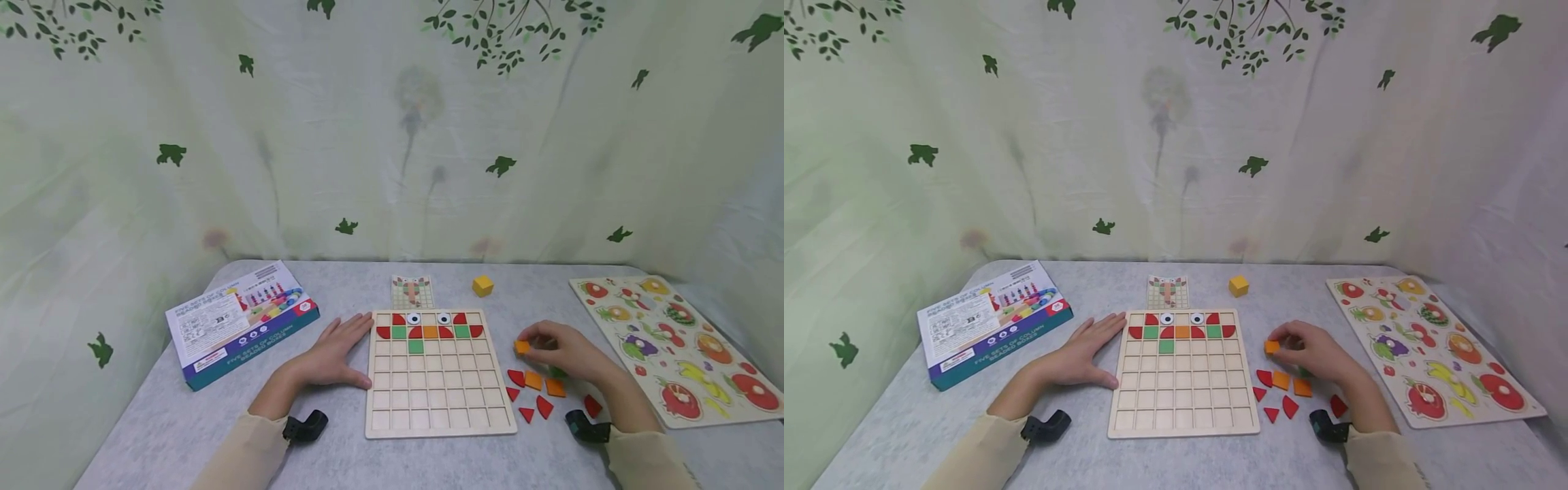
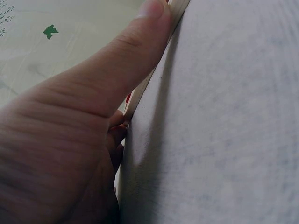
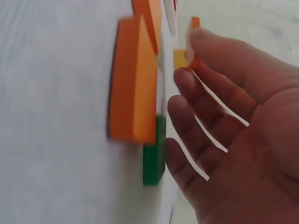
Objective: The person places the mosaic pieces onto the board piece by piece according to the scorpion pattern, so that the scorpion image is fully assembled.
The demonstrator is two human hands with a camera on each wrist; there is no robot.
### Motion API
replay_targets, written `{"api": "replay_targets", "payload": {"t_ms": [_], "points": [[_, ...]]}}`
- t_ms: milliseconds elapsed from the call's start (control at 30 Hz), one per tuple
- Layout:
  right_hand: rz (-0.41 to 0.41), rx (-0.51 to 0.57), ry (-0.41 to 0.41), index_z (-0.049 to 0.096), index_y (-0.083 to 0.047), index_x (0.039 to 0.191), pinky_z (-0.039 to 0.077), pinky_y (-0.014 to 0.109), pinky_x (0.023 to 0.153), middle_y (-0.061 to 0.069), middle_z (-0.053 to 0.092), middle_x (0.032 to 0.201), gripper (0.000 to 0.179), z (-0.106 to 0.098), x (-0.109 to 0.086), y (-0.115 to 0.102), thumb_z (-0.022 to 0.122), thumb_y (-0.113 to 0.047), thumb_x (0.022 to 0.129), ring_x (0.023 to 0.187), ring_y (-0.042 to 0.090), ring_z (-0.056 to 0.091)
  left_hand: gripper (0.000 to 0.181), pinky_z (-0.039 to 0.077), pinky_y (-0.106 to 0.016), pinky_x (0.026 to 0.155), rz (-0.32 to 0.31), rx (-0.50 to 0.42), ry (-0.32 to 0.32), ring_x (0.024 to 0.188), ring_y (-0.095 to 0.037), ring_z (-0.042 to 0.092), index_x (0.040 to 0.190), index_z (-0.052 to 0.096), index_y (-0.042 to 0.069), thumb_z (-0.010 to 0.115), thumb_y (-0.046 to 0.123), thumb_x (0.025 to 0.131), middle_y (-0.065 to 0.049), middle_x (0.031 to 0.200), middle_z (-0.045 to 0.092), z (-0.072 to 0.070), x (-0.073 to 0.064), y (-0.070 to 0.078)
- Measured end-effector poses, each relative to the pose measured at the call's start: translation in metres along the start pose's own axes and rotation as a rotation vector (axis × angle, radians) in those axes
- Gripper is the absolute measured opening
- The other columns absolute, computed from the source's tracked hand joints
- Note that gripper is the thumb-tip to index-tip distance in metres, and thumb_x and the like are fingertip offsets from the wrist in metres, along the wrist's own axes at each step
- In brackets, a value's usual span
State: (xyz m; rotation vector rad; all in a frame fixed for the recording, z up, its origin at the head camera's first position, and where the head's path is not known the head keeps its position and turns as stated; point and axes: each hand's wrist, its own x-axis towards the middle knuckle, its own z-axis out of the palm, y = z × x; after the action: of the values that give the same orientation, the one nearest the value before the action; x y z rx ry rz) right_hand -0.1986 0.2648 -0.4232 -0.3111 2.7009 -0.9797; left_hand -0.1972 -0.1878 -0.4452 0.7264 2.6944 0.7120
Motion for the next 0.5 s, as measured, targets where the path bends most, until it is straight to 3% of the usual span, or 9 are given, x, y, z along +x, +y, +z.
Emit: {"api": "replay_targets", "payload": {"t_ms": [267,500], "points": [[-0.049,-0.028,0.068,0.07,-0.018,0.114,0.051,0.026,0.078,0.001,0.067,0.108,0.026,0.009,0.003,-0.019,0.075,-0.026,0.09,0.094,0.018,0.057,0.118,-0.003,-0.055,0.127,0.002,-0.003,0.0,0.158,-0.028,0.007,0.161,0.019,0.012,0.081,0.061,0.073,-0.004,0.17,0.015,-0.001,-0.001,0.002],[-0.073,-0.011,0.067,0.07,-0.019,0.112,0.051,0.028,0.078,0.0,0.066,0.107,0.021,0.023,0.011,-0.043,0.073,-0.02,0.091,0.093,0.019,0.056,0.117,-0.003,-0.056,0.127,0.004,-0.014,-0.003,0.158,-0.028,0.007,0.161,0.019,0.011,0.08,0.06,0.074,-0.004,0.17,0.015,-0.001,-0.001,0.003]]}}
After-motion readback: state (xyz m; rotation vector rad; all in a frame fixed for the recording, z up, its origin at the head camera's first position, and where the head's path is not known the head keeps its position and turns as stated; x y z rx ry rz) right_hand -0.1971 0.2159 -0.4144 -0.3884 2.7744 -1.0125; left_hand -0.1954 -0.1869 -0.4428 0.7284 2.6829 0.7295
